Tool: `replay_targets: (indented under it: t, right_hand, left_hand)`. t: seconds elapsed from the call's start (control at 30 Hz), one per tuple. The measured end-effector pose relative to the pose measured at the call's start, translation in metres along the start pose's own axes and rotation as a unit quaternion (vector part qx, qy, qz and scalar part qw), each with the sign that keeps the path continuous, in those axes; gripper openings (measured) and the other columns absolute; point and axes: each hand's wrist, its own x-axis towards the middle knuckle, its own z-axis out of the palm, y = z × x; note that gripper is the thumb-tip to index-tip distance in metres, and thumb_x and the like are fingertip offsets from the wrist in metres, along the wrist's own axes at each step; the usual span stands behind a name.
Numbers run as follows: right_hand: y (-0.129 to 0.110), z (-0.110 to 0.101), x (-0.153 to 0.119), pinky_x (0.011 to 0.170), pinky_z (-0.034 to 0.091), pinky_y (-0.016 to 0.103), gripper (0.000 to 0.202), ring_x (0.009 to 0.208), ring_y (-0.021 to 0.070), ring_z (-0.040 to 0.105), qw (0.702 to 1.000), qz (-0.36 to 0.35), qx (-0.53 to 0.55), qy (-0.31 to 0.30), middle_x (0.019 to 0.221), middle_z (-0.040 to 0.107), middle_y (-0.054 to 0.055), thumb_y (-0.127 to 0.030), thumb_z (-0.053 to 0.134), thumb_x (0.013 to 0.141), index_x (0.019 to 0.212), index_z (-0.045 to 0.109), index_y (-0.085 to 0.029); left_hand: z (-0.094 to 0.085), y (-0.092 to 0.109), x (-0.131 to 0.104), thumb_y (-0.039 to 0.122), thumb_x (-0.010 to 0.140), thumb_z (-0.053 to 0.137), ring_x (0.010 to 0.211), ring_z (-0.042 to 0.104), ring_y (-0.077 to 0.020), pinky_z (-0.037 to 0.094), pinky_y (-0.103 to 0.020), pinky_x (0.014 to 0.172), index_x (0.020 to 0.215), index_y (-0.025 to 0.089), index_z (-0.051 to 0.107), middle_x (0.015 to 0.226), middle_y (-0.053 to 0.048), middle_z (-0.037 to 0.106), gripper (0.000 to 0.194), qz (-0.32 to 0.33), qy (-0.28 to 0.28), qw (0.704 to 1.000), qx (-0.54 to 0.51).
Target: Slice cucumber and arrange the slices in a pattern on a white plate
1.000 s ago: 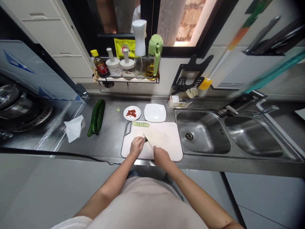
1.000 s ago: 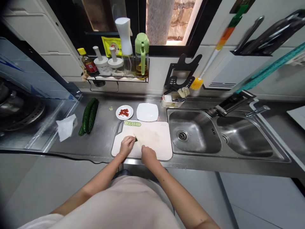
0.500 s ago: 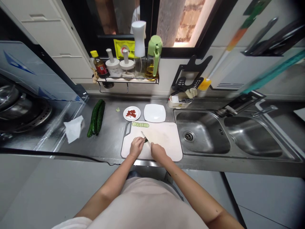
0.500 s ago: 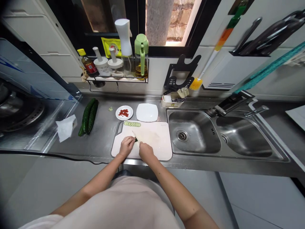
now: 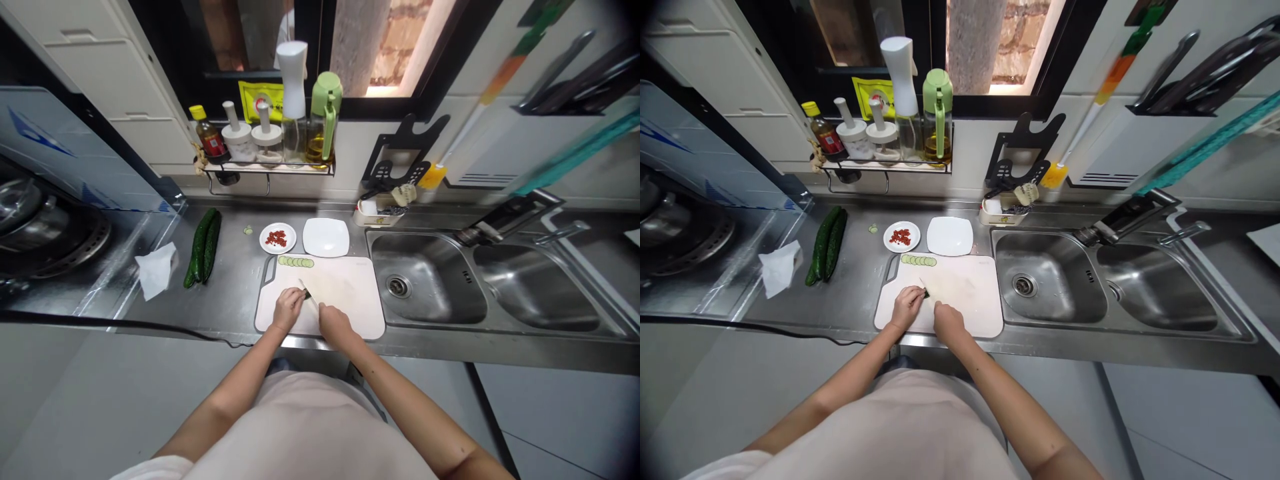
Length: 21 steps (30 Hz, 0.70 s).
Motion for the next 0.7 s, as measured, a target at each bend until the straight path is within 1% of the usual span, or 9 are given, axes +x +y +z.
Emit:
replay_targets:
  t: [0.17,0.37,0.53,0.63,0.7]
  right_hand:
    - [-0.002,0.001,0.010,0.073,0.045,0.029,0.027,0.095,0.0222,0.065,1.000,-0.009,0.011,0.026,0.096,0.067,0.015,-0.007,0.037,0.087,0.107,0.053,-0.013]
    - [-0.006,-0.002,0.017,0.075,0.045,0.027,0.028,0.097,0.0203,0.064,1.000,-0.013,0.018,0.023,0.100,0.066,0.015,-0.007,0.038,0.088,0.111,0.052,-0.013]
    - [-0.001,0.002,0.009,0.072,0.045,0.030,0.029,0.094,0.0232,0.065,1.000,-0.012,0.011,0.024,0.097,0.067,0.015,-0.005,0.034,0.086,0.108,0.053,-0.012]
    - [0.006,0.008,0.000,0.070,0.046,0.031,0.028,0.092,0.0245,0.065,1.000,-0.009,0.009,0.014,0.096,0.067,0.016,-0.006,0.036,0.086,0.107,0.054,-0.012]
    - [0.009,0.011,-0.004,0.070,0.045,0.030,0.027,0.091,0.0241,0.066,1.000,-0.011,0.010,0.018,0.095,0.067,0.015,-0.006,0.037,0.086,0.107,0.053,-0.012]
  left_hand:
    - [-0.001,0.001,0.000,0.020,0.090,0.049,0.091,0.059,-0.0172,0.050,-0.033,0.081,0.095,0.021,0.068,0.091,-0.006,0.066,0.019,0.000,-0.004,1.000,0.001]
    - [-0.002,0.002,0.001,0.020,0.090,0.049,0.091,0.059,-0.0171,0.050,-0.033,0.082,0.094,0.021,0.067,0.091,-0.006,0.066,0.018,0.002,-0.004,1.000,0.004]
    - [-0.001,0.002,0.000,0.021,0.090,0.049,0.090,0.059,-0.0169,0.050,-0.033,0.082,0.093,0.020,0.067,0.091,-0.007,0.066,0.019,-0.003,-0.004,1.000,0.002]
    - [-0.001,0.002,0.000,0.021,0.090,0.049,0.090,0.059,-0.0169,0.050,-0.033,0.082,0.092,0.020,0.067,0.091,-0.006,0.066,0.018,-0.003,-0.005,1.000,0.003]
    - [-0.001,0.002,0.000,0.021,0.090,0.049,0.090,0.059,-0.0170,0.050,-0.033,0.082,0.091,0.020,0.067,0.091,-0.006,0.066,0.018,-0.004,-0.005,1.000,0.003]
